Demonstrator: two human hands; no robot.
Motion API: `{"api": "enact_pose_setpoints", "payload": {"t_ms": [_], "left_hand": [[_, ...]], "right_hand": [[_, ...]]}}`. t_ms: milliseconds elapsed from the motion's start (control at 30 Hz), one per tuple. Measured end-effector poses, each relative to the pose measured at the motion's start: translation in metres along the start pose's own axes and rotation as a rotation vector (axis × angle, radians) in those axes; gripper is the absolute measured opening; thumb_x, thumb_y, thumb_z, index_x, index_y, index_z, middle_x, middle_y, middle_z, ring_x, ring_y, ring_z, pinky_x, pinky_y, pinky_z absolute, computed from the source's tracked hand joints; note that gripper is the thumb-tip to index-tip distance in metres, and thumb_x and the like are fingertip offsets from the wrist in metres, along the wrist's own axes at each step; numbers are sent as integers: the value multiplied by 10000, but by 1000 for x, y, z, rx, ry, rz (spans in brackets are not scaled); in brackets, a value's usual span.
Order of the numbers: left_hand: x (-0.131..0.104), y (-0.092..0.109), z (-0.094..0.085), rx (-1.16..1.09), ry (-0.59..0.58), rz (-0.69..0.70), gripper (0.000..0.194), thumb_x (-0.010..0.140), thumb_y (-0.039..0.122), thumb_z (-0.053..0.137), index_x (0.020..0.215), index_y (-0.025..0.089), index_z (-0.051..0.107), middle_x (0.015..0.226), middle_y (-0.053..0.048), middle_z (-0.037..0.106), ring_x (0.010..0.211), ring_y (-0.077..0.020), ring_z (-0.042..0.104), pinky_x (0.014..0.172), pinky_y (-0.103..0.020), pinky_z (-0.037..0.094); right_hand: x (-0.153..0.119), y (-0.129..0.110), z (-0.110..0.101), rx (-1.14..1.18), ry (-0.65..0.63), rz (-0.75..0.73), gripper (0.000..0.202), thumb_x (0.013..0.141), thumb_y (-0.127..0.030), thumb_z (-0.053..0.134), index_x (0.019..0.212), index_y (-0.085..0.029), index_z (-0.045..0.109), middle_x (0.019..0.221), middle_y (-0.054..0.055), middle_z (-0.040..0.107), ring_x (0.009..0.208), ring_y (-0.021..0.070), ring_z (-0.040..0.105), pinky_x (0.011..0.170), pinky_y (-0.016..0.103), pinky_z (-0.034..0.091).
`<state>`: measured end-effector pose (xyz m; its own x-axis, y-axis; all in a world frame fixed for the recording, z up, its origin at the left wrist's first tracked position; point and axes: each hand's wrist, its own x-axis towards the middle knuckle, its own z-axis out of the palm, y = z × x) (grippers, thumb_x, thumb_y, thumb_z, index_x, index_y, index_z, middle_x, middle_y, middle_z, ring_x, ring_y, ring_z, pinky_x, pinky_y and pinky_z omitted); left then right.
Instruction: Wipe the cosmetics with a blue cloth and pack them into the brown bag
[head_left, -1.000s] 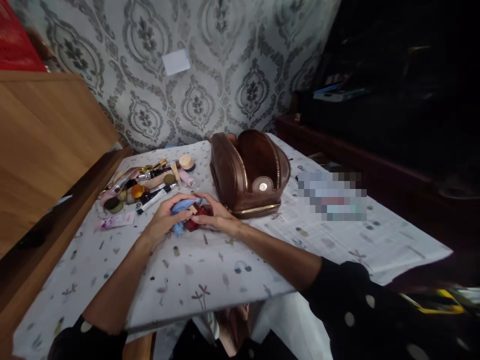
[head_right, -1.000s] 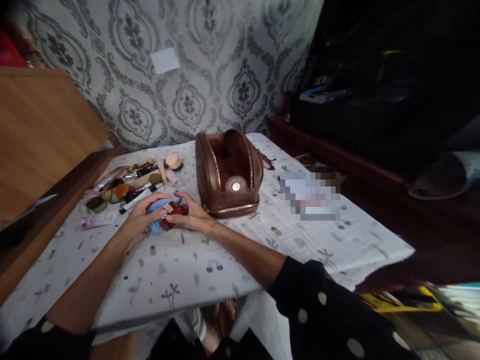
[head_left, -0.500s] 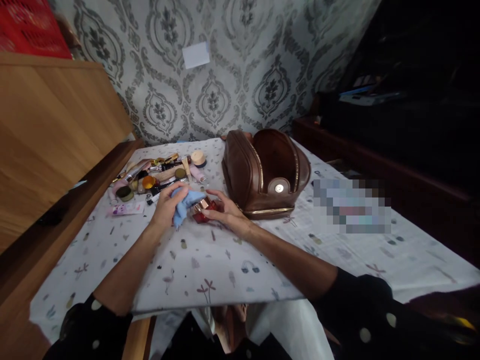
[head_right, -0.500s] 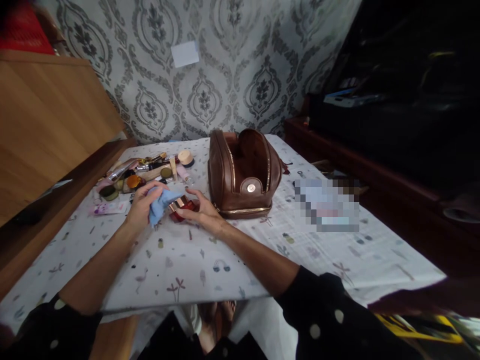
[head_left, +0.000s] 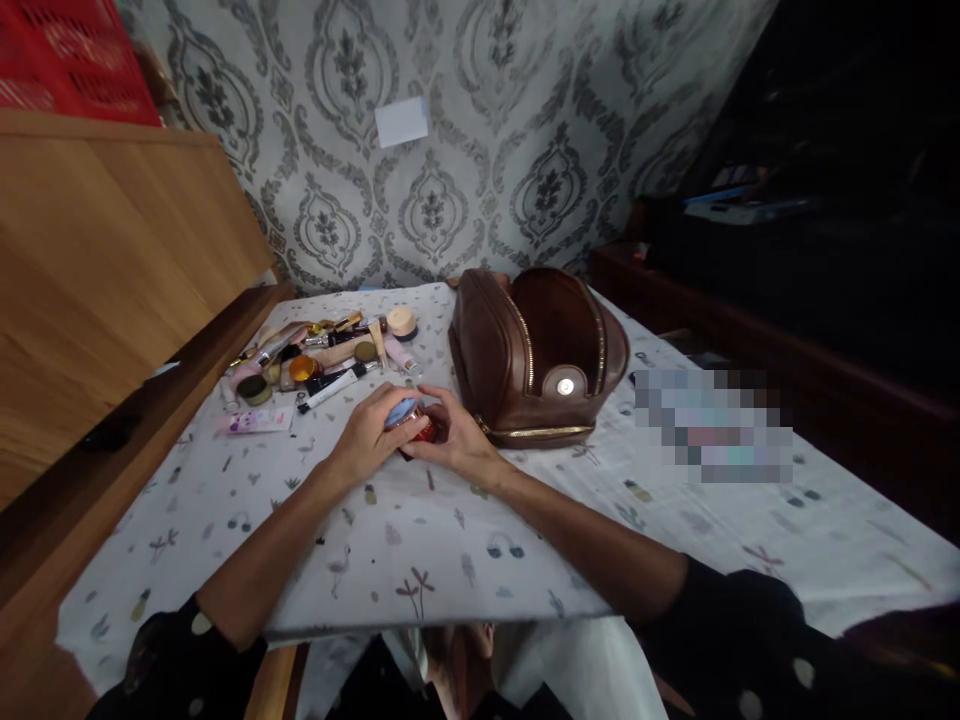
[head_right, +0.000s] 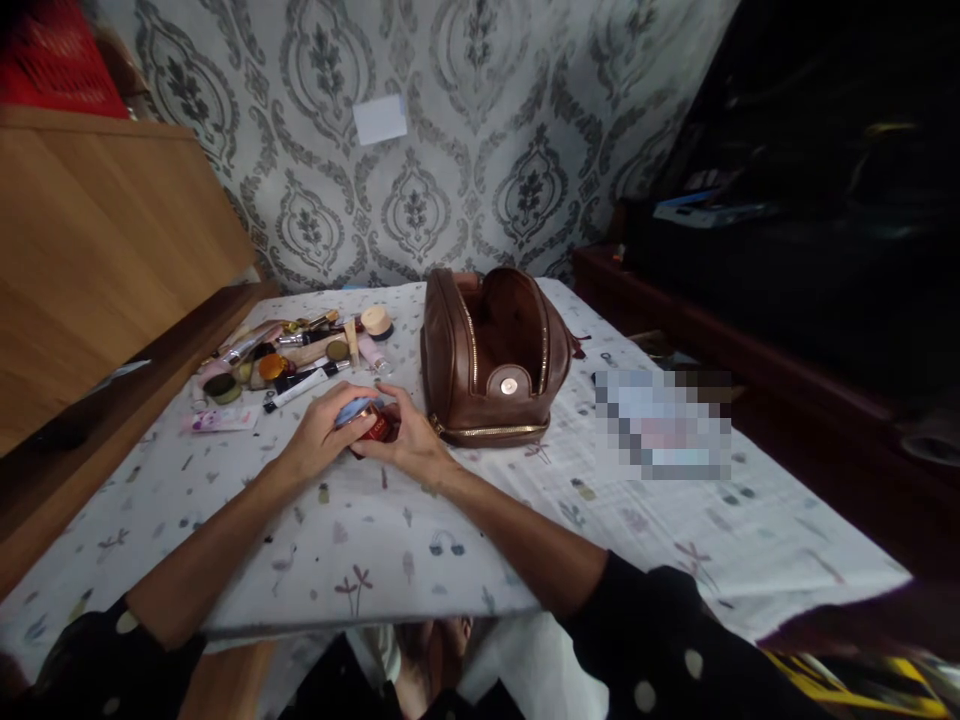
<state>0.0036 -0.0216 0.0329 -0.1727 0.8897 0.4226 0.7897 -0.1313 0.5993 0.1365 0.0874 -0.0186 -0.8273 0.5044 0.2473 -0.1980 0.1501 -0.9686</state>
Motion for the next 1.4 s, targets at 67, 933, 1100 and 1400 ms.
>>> {"api": "enact_pose_setpoints", "payload": {"t_ms": [67, 933, 1100, 1400], "left_hand": [[-1, -1, 2, 52, 8, -6, 336, 947, 465, 529, 1107, 196, 651, 997, -63, 645, 942, -224, 615, 860, -343, 471], [3, -11, 4, -363, 245, -234, 589, 952, 701, 361, 1039, 222, 693, 1025, -52, 714, 916, -212, 645, 830, -324, 504], [0, -9, 5, -290, 151, -198, 489, 918, 613, 532, 1204, 224, 613, 1091, -56, 687, 1000, -225, 631, 882, -330, 502], [0, -11, 9, -131, 69, -154, 732, 708, 451, 824, 1337, 224, 525, 1325, -107, 625, 1198, -296, 600, 1064, -439, 443]], "right_hand": [[-3, -2, 0, -137, 20, -35, 885, 677, -365, 839, 1421, -195, 390, 984, 30, 650, 859, 184, 626, 821, 351, 505], [-4, -22, 1, 645, -5, 304, 699, 624, -345, 910, 1224, -242, 566, 970, 9, 697, 885, 166, 684, 829, 316, 551], [-1, -24, 1, 729, 77, 252, 617, 577, -236, 926, 1120, -218, 633, 1017, 4, 701, 961, 146, 663, 958, 300, 509], [3, -18, 0, 724, 38, 236, 400, 636, -327, 896, 943, -177, 691, 977, 36, 708, 979, 172, 653, 961, 305, 510]]}}
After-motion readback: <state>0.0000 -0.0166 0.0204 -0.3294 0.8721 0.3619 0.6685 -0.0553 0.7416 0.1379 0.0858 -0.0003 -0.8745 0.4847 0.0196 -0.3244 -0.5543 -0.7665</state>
